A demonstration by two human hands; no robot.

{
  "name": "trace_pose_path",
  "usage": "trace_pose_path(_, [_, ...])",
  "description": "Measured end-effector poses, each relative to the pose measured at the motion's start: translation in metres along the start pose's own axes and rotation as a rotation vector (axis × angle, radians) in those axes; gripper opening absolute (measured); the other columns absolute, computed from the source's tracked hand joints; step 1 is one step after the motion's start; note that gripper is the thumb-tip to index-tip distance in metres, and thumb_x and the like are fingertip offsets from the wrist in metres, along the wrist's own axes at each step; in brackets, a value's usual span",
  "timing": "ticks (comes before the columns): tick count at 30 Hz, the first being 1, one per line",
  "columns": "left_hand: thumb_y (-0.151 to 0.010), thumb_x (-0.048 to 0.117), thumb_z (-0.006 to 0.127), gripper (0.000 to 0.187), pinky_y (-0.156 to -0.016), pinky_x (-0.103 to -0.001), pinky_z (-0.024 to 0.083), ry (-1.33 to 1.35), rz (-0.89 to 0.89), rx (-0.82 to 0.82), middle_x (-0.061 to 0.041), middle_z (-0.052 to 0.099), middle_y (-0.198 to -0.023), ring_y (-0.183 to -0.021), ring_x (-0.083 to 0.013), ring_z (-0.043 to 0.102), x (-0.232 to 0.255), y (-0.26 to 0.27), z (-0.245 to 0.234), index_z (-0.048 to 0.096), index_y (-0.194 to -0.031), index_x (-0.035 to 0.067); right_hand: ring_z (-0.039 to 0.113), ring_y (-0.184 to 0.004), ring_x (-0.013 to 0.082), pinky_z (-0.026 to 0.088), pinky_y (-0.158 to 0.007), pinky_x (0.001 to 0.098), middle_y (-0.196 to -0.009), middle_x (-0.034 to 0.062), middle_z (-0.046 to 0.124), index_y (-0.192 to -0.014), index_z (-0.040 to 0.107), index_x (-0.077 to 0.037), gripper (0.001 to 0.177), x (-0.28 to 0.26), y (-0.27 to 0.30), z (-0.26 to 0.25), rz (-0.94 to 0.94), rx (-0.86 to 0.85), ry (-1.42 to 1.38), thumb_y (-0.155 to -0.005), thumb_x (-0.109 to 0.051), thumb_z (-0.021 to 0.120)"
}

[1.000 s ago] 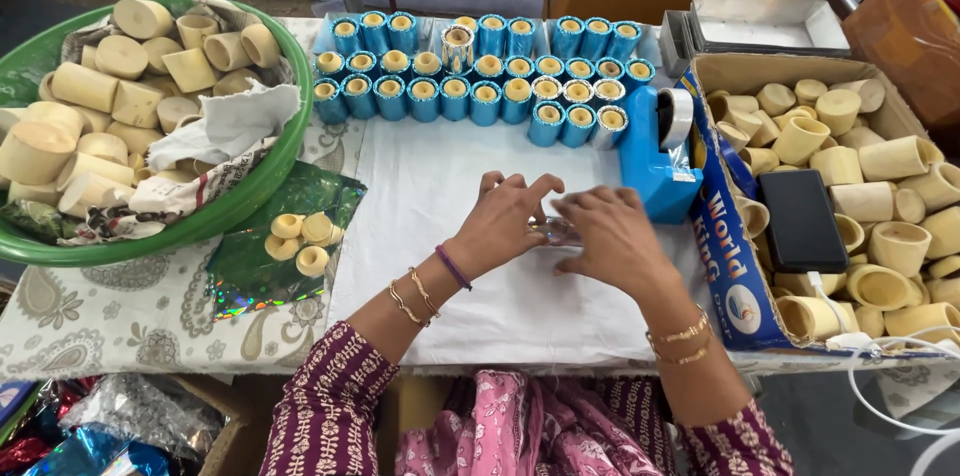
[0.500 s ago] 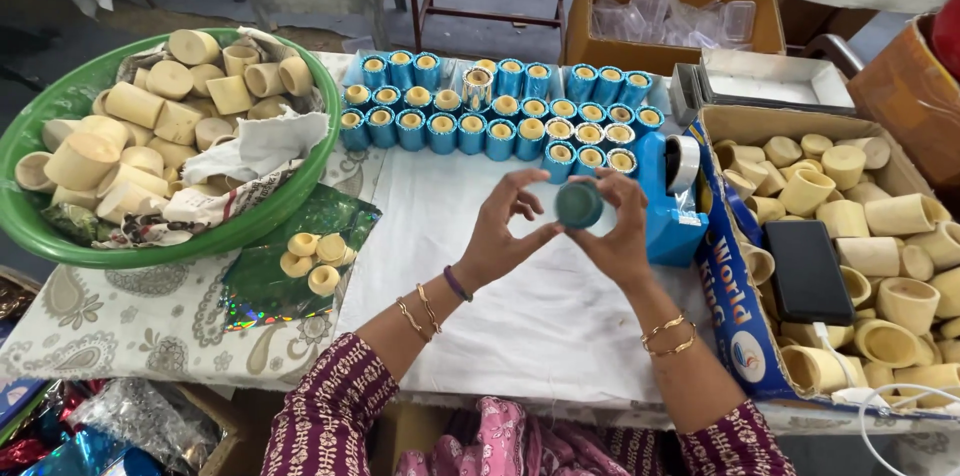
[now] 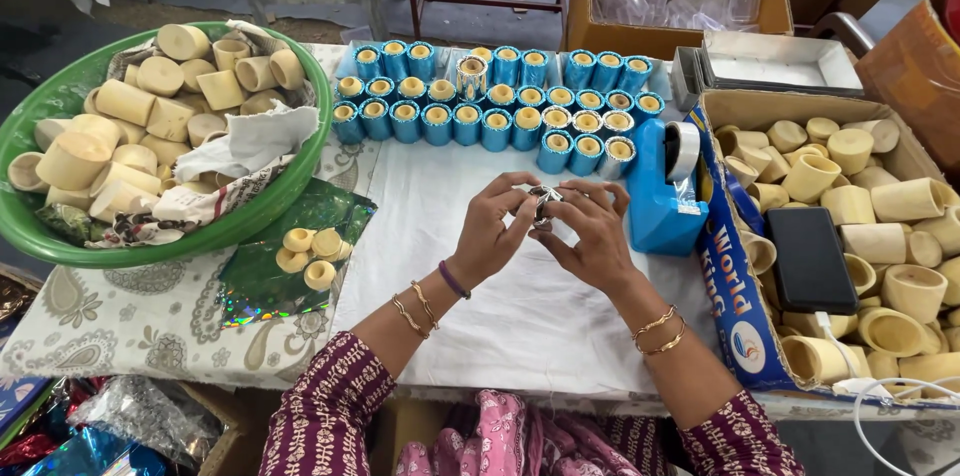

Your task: The person is wrapping small pots with decorative foil and arranging them in a blue tray.

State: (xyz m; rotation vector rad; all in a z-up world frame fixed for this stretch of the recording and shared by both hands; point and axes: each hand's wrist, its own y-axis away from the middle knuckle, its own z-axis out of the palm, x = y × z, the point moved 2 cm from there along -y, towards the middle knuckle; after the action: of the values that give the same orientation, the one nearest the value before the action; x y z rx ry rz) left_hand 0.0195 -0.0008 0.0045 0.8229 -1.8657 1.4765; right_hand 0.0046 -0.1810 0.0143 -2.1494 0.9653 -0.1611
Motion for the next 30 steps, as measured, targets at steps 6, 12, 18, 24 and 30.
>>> trace_pose_path(6, [-0.089,0.006,0.072,0.029,-0.055,-0.021,0.049,0.206,-0.259,-0.070,-0.002,0.063,-0.103,-0.069,-0.0052,0.063,-0.002,-0.012,-0.002,0.056,-0.112,0.006,0.054,-0.131,0.0203,0.024,-0.111,0.0462,-0.127,0.0013,0.070,-0.122,0.057,-0.009,0.058,0.019,0.007,0.008,-0.025,0.091,-0.224,-0.082,-0.033,0.091])
trace_pose_path(12, [-0.093,0.003,0.069,0.024,-0.056,-0.024,0.052,0.271,-0.384,-0.316,-0.002,0.063,-0.107,-0.073,-0.0072,0.062,-0.039,-0.009,-0.003,0.066,-0.116,0.007,0.057,-0.127,0.0189,0.025,-0.110,0.0470,-0.119,0.0007,0.072,-0.115,0.069,-0.020,0.051,0.018,0.006,0.004,0.022,-0.022,-0.092,-0.070,-0.025,0.093])
trace_pose_path(18, [-0.095,0.003,0.065,0.025,-0.069,-0.025,0.062,0.321,-0.289,-0.271,-0.005,0.071,-0.105,-0.083,-0.0083,0.070,-0.039,-0.008,-0.003,0.065,-0.120,0.004,0.056,-0.127,0.0200,0.026,-0.109,0.0454,-0.121,-0.0023,0.072,-0.111,0.072,-0.025,0.038,0.013,0.003,-0.002,-0.036,-0.012,0.016,-0.078,-0.030,0.089])
trace_pose_path(24, [-0.102,0.014,0.069,0.019,-0.068,-0.026,0.062,0.485,-0.453,-0.291,-0.008,0.073,-0.097,-0.080,-0.0092,0.071,-0.046,-0.009,-0.006,0.068,-0.118,0.003,0.056,-0.128,0.0201,0.025,-0.111,0.0471,-0.123,-0.0016,0.072,-0.104,0.071,-0.026,0.028,0.005,0.003,-0.004,-0.081,-0.019,0.088,-0.082,-0.035,0.087])
trace_pose_path(30, [-0.093,0.008,0.073,0.016,-0.054,-0.025,0.059,0.287,-0.310,-0.301,-0.001,0.068,-0.099,-0.073,-0.0076,0.070,-0.035,-0.014,-0.010,0.064,-0.105,0.004,0.056,-0.129,0.0191,0.025,-0.112,0.0485,-0.125,-0.0017,0.071,-0.114,0.069,-0.015,0.039,0.007,0.008,0.001,-0.055,-0.037,-0.028,-0.082,-0.033,0.085])
